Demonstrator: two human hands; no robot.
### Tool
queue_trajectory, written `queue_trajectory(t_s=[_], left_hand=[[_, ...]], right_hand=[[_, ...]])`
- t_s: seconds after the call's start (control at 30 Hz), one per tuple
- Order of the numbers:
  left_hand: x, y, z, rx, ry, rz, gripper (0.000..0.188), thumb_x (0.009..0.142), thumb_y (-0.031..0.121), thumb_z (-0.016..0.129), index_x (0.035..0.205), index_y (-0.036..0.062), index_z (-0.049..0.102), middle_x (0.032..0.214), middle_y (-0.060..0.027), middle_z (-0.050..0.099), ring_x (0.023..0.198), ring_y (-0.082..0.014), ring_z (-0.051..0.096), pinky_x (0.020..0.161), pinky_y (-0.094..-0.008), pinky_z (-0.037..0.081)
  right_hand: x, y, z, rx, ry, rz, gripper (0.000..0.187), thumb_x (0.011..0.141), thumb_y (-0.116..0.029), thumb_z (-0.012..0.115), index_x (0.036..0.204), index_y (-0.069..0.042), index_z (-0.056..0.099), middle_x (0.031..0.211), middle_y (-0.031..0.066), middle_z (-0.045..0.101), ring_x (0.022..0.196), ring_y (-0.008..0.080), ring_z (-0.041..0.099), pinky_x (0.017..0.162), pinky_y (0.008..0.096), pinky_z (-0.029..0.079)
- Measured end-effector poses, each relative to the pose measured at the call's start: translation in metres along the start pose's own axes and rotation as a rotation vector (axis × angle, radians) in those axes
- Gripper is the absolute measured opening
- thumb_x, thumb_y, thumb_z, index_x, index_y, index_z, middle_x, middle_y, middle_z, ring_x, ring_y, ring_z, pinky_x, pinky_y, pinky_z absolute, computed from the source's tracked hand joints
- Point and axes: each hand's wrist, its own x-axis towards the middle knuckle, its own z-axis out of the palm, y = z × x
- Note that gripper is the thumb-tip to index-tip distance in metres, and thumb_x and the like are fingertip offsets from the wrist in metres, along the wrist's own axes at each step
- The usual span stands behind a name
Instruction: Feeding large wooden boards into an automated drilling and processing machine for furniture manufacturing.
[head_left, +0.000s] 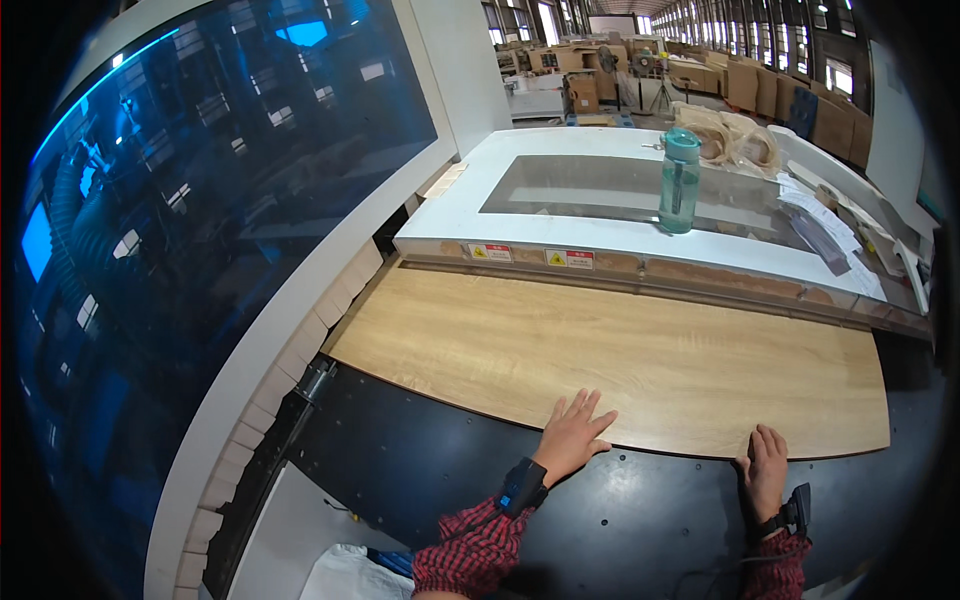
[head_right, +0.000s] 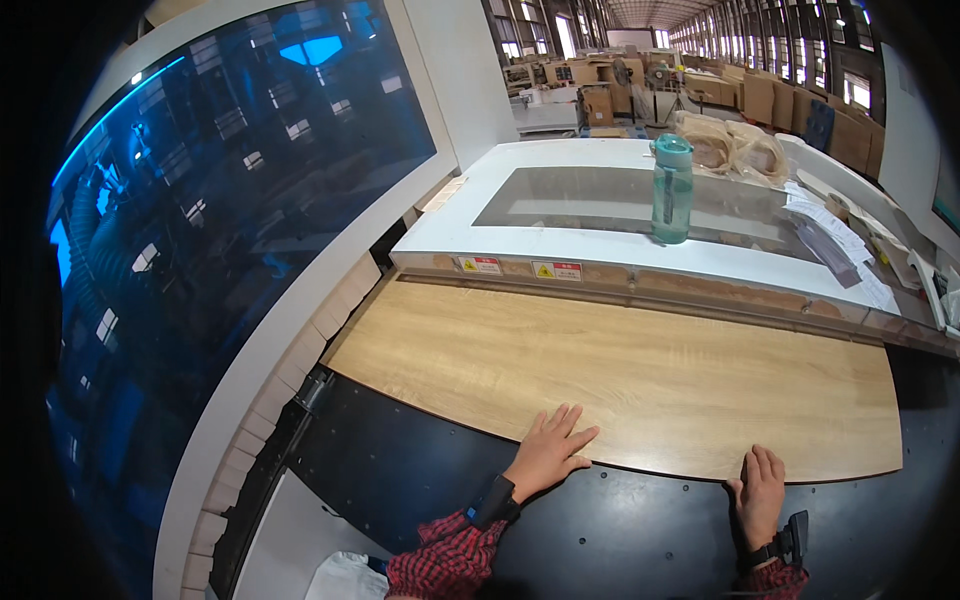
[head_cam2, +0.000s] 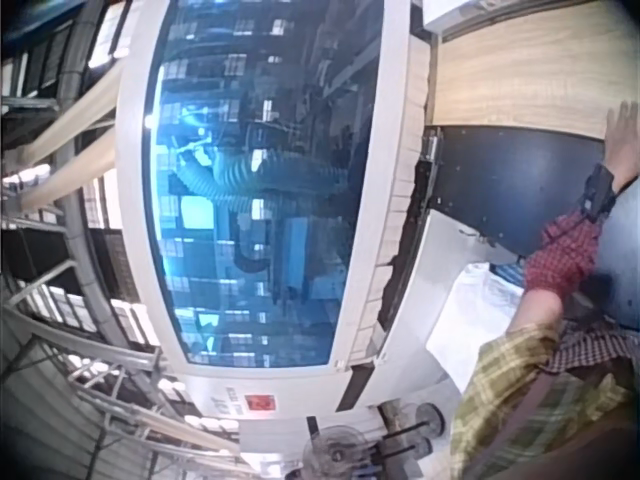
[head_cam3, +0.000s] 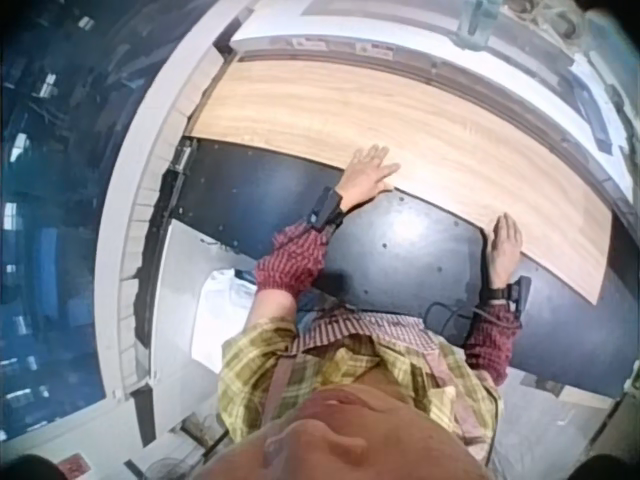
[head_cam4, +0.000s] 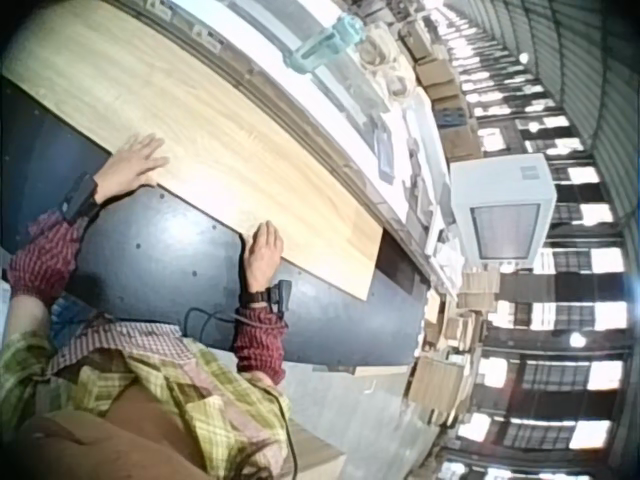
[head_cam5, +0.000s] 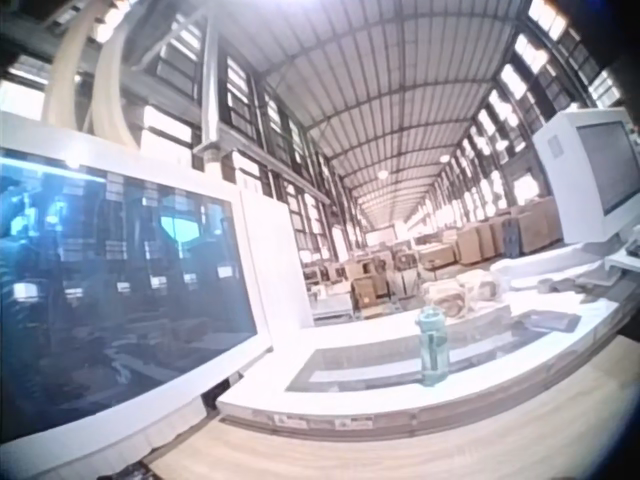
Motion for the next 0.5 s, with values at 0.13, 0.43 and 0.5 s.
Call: queue_trajectory(t_s=[0.13, 0.43, 0.5], left_hand=[[0.015, 0.004, 0.001, 0.005, -0.013, 0.027, 0.05, 0.077, 0.039, 0.055, 0.121, 0.0174, 0.046, 0.133, -0.0167, 0.03, 0.125, -0.0328, 0.025, 0.099, -0.0475, 0.021], [0.021, 0.092, 0.015, -0.192, 0.045, 0.044, 0.043, 0.078, 0.028, 0.057, 0.116, 0.0078, 0.051, 0.126, -0.0177, 0.039, 0.119, -0.028, 0.032, 0.1, -0.0384, 0.025], [0.003, 0.146, 0.005, -0.272, 0.142, 0.006, 0.042, 0.079, 0.027, 0.056, 0.116, 0.0066, 0.05, 0.124, -0.0176, 0.041, 0.117, -0.0276, 0.034, 0.098, -0.0377, 0.026]], right_hand=[[0.003, 0.006, -0.009, 0.0, 0.046, -0.017, 0.044, 0.061, -0.007, 0.067, 0.1, 0.003, 0.05, 0.109, 0.0175, 0.05, 0.102, 0.0348, 0.044, 0.087, 0.0391, 0.038], [-0.021, 0.056, 0.058, 0.253, 0.203, 0.147, 0.024, 0.068, -0.016, 0.056, 0.083, 0.001, 0.048, 0.079, 0.0177, 0.047, 0.076, 0.0323, 0.047, 0.069, 0.0412, 0.04], [-0.038, 0.019, -0.017, 0.237, -0.098, 0.191, 0.025, 0.071, -0.016, 0.053, 0.088, 0.003, 0.051, 0.086, 0.0198, 0.051, 0.083, 0.0315, 0.05, 0.073, 0.0391, 0.041]])
